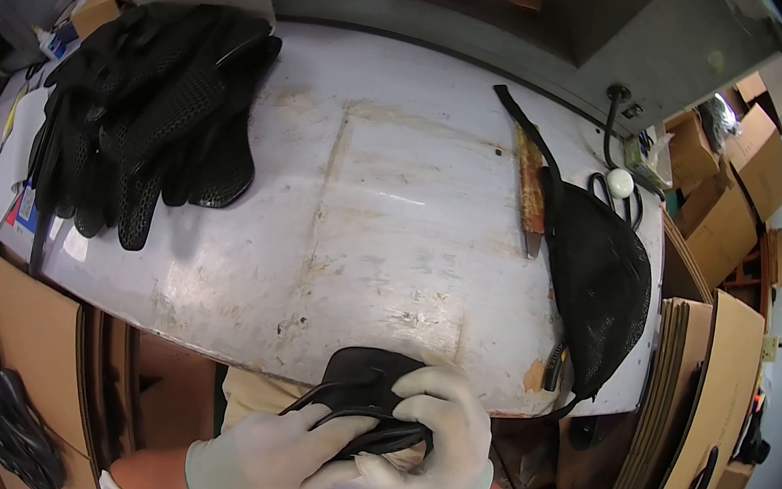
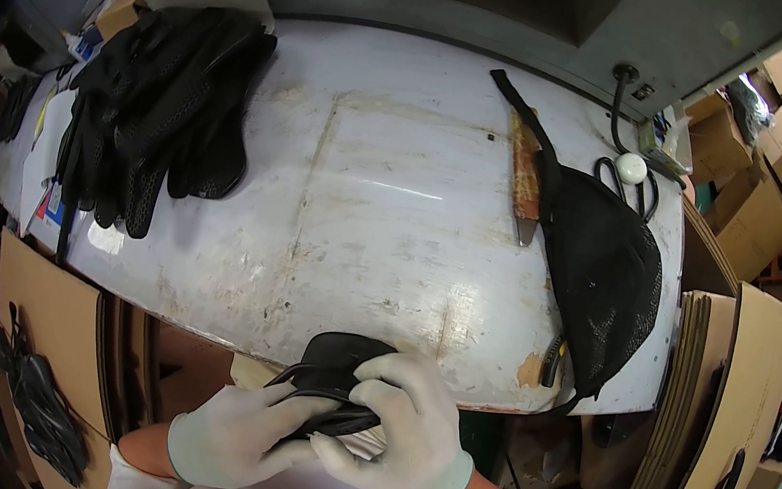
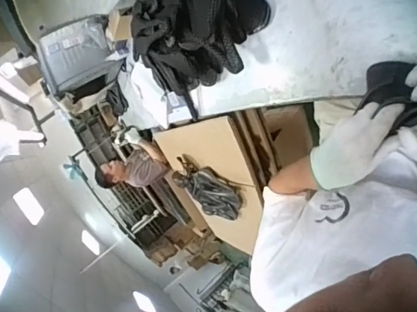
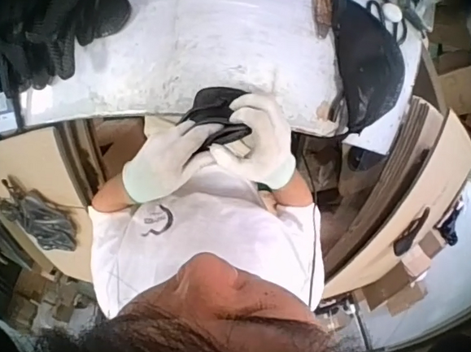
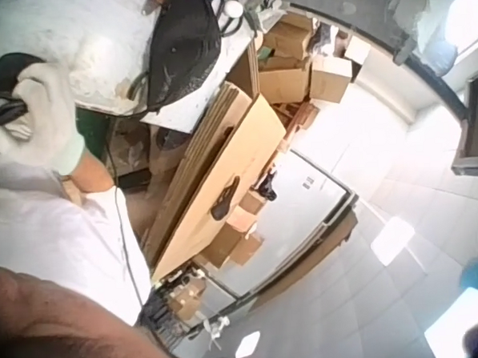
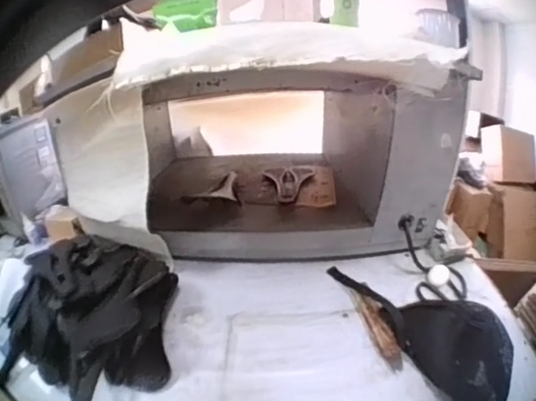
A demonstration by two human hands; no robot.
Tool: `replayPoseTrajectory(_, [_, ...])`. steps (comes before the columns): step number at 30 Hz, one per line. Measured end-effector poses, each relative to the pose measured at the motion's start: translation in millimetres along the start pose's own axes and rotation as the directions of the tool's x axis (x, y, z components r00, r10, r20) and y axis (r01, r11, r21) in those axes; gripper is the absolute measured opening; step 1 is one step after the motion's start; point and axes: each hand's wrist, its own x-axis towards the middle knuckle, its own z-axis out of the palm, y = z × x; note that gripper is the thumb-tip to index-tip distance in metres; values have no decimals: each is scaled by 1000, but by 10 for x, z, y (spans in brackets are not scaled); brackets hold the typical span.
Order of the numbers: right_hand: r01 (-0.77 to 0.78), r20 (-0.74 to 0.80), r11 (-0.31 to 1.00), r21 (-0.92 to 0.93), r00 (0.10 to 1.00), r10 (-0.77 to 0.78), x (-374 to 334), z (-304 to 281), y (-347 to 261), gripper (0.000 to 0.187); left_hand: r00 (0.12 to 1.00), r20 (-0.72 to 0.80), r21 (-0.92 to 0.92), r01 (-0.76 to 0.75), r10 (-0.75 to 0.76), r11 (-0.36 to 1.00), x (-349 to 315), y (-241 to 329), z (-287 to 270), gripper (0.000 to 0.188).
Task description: Inspecting and assembling 3D-printed or mesh bicycle saddle covers onto their bases in a factory setting.
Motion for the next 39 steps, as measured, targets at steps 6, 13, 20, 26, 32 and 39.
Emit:
replayPoseTrajectory(6, [-39, -82, 997, -72, 996, 33, -52, 106, 12, 48, 997, -13, -41, -75, 75, 996, -54, -150, 69, 45])
replayPoseTrajectory(13, [-51, -38, 999, 8, 998, 51, -95, 81, 33, 38, 1000, 0, 26, -21, 21, 999, -51, -107, 41, 42])
replayPoseTrajectory(20, [-119, -115, 993, 7, 986, 119, -64, 157, -132, 25, 1000, -17, 33, -25, 25, 999, 7, -9, 47, 39])
replayPoseTrajectory(26, [-61, -49, 995, 76, 997, 65, -81, 103, -38, 26, 998, -30, 35, -45, 46, 998, -28, -99, 63, 36])
replayPoseTrajectory(32, [-76, -84, 994, 74, 993, 82, -100, 133, -64, 24, 997, -63, 19, -53, 54, 998, 2, -37, 62, 34])
replayPoseTrajectory(39, [-10, 102, 963, 269, 995, -18, 9, -57, 169, 28, 983, -72, 46, -165, 168, 985, 47, -182, -21, 43])
